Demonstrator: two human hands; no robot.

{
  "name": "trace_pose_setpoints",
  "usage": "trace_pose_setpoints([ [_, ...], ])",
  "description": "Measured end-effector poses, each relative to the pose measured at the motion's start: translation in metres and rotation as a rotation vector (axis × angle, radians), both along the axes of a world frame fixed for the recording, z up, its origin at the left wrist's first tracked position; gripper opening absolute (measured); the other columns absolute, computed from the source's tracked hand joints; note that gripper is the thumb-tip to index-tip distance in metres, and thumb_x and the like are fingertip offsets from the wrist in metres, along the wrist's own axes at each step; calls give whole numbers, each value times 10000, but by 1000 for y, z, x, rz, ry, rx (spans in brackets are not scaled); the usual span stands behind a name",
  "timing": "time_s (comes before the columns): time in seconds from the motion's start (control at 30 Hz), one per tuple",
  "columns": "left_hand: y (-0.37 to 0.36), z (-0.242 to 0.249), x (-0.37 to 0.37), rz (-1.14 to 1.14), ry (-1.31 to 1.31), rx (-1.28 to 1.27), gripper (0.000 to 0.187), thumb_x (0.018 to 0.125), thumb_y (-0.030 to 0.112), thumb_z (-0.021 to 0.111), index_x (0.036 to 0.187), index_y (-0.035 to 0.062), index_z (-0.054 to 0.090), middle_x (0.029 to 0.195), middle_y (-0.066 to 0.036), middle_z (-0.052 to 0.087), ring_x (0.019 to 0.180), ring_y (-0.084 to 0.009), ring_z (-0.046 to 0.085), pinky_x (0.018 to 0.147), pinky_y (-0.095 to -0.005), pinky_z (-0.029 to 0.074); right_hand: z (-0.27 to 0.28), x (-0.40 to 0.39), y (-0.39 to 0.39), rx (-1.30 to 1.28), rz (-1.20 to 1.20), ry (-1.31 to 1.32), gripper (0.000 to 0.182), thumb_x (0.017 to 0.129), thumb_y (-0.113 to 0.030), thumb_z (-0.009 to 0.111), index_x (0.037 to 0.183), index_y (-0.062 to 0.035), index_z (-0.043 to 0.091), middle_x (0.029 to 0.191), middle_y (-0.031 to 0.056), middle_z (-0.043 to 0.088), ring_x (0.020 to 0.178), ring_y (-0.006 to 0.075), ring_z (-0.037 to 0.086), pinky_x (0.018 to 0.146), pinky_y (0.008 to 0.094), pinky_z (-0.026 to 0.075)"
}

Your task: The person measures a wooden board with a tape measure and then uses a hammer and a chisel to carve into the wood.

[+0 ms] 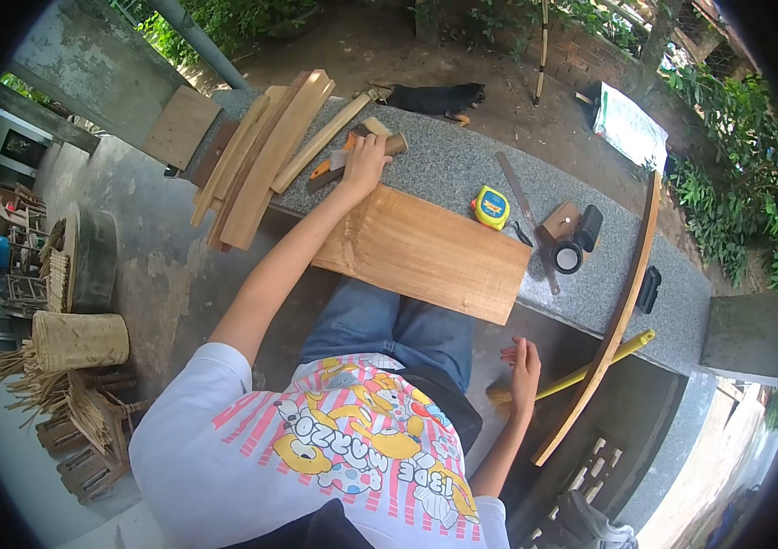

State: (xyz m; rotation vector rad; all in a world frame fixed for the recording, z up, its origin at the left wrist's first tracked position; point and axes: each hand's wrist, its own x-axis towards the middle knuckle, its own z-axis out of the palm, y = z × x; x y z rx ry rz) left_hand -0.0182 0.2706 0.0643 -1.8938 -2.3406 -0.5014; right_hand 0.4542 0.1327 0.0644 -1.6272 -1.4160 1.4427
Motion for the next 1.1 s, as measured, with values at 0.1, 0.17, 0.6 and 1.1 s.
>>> trace_pose_setpoints([
  [0.1, -5, 5, 3, -44, -21, 138, 441, 876, 193, 648, 1235, -11, 491, 1093, -187, 548, 994, -325, 547, 861, -408, 468, 11, -3, -2, 28, 40, -23, 351, 1015, -312, 472, 1103, 4, 597, 829, 52, 646, 757, 123, 606, 685, 251, 443],
  [0.17, -17, 34, 13, -152, -85, 182, 446, 885, 194, 635, 1255, -9, 491, 1100, -186, 547, 1023, -335, 543, 872, -412, 465, 26, -11, -3, 58, 69, -44, 347, 1008, -287, 491, 1117, 26, 594, 852, 70, 648, 788, 144, 606, 728, 276, 465],
  [0.6, -133, 75, 137, -788, -346, 245, 478, 827, 226, 663, 1263, 71, 545, 1121, -105, 540, 1081, -281, 536, 918, -410, 454, 105, -126, 20, 366, 394, 216, 558, 917, -119, 640, 1403, -17, 387, 1106, 116, 608, 867, 134, 604, 764, 275, 488],
  [1.1, -201, 15, 114, -345, -486, 305, 748, 775, 184, 761, 1389, 66, 350, 1377, -130, 420, 1310, -300, 413, 1106, -490, 331, 104, -147, 24, 401, 440, -52, 307, 799, -29, 760, 1064, 27, 615, 835, 22, 641, 785, 71, 605, 712, 232, 492],
])
